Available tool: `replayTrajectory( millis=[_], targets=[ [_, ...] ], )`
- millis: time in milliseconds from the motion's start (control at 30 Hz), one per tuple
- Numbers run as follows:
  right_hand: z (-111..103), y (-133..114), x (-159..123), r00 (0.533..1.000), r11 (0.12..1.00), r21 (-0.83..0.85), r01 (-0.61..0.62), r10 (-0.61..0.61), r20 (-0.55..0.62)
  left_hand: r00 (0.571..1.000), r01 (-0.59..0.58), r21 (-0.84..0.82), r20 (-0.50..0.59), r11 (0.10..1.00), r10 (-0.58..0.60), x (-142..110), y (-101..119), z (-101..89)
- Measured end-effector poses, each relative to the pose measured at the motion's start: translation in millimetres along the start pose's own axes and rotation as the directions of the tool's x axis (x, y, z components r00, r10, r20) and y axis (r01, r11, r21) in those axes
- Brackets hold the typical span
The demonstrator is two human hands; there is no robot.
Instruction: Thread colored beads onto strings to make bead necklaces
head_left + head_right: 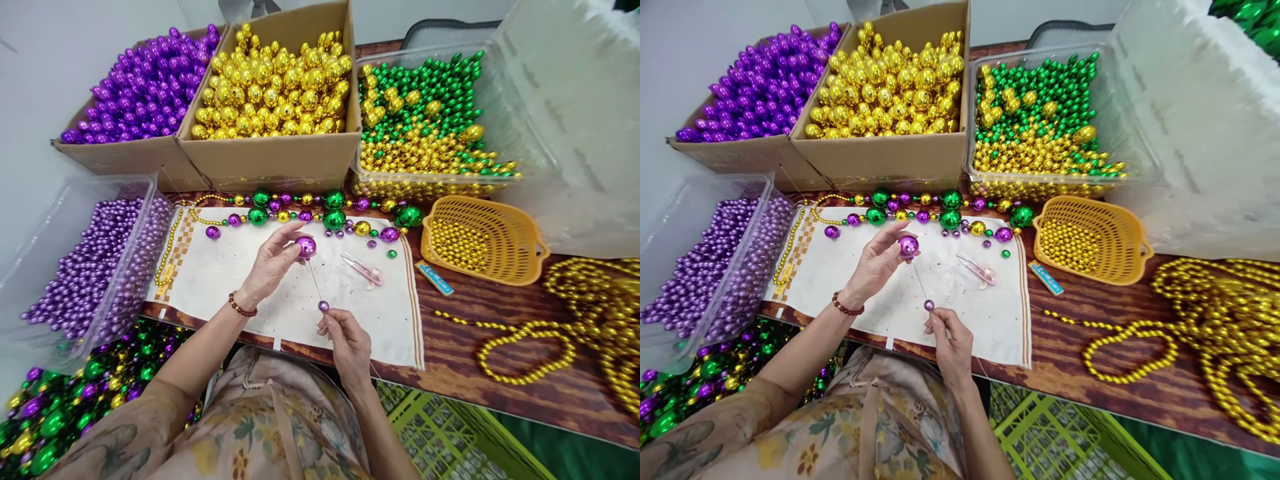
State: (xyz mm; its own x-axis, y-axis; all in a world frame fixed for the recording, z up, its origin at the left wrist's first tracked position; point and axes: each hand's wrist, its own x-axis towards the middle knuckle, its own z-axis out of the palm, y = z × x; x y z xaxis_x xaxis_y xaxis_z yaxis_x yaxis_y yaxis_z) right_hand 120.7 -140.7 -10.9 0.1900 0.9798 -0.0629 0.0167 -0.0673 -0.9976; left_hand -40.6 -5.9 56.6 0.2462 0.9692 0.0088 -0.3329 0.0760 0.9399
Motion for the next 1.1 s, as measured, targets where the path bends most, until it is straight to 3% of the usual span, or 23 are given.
replayTrajectory(
  millis=[233, 500, 833, 967, 1100],
  targets=[
    [10.6, 1.1, -0.4, 0.999, 0.999, 0.031, 0.008, -0.007, -0.05, 0.999, -0.025, 0.036, -0.041, 0.999, 0.027, -14.8, 0.2, 16.5],
    [11.0, -1.5, -3.7, 0.997, 0.998, 0.033, 0.054, -0.052, -0.055, 0.974, -0.21, 0.15, -0.054, 0.966, 0.22, -28.1, 14.3, 27.7],
    [10.2, -8.3, -6.7, 0.991, 0.992, 0.094, 0.089, -0.079, -0.104, 0.991, -0.131, 0.044, 0.005, 0.99, 0.131, -35.8, 27.2, 40.0],
    [15.7, -20.7, -2.4, 0.995, 0.99, 0.131, 0.052, -0.039, -0.095, 0.999, -0.046, 0.034, 0.025, 0.998, 0.045, -38.5, 15.6, 35.7],
    [14.6, -26.7, 3.7, 0.991, 0.97, 0.244, 0.002, 0.03, -0.128, 0.995, 0.062, 0.146, 0.067, 0.987, -0.072, -31.6, -5.4, 23.9]
  ],
)
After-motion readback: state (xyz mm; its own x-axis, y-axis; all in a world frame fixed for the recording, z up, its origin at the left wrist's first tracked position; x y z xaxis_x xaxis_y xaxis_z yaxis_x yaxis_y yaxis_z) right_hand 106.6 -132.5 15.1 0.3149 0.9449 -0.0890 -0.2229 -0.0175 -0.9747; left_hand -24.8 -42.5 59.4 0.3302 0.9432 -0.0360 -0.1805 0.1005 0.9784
